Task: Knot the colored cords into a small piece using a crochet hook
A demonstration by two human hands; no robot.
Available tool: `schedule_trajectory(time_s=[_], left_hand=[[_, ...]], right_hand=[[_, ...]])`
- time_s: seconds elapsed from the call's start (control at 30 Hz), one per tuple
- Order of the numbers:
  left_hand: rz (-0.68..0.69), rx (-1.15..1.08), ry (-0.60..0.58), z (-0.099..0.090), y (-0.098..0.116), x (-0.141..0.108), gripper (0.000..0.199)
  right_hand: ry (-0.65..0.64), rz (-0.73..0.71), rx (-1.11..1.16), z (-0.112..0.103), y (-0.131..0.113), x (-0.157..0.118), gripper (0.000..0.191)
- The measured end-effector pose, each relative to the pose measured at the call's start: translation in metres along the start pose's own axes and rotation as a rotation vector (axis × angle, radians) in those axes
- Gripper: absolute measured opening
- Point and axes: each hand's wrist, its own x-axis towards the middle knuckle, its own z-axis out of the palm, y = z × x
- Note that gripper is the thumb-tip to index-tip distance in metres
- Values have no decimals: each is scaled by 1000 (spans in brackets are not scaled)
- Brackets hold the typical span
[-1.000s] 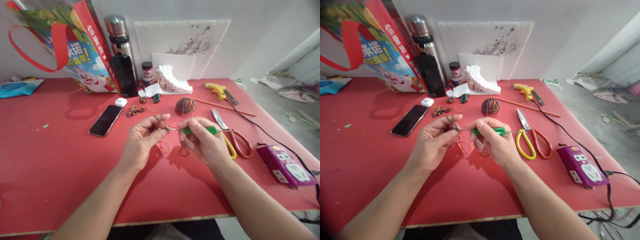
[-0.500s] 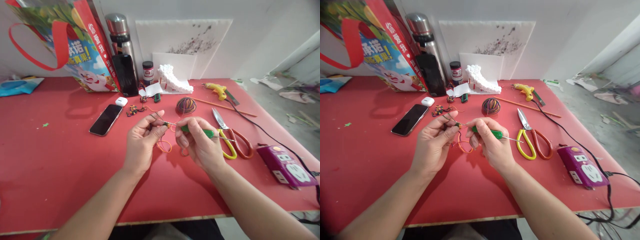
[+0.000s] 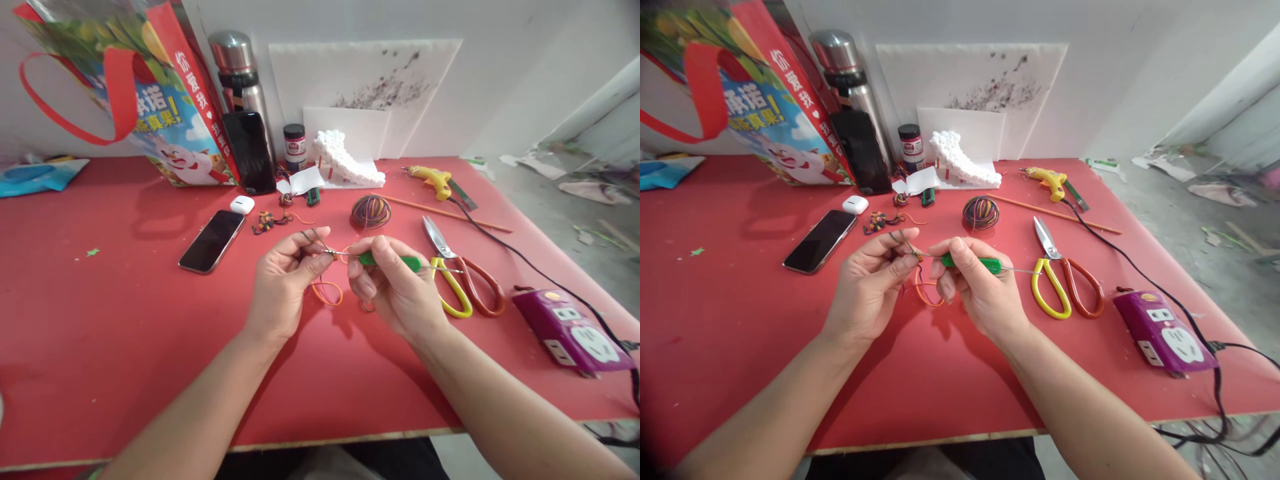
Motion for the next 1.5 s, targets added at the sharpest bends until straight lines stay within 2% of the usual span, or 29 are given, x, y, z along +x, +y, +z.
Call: schedule_trajectory(time_s=[0.2,0.5,0.83,1.37,1.5], left_hand=[[61,18,-8,-1,-1,-2,37],[67,38,-12,-3,1,-2,36],[176,178,-16,-6,0,-4,35],[120,151,-22,-4,0,-4,40],[131,156,-24,-4,0,-5,37]], right_hand=[[4,-48,-18,0,-2,-2,27],[-18,-72,-34,-2,-3,-1,25],[-35,-93,-61,-4,-7,-2,24],[11,-84,-80,-4,-7,-1,27],[14,-67,-86,-4,-8,-2,23]])
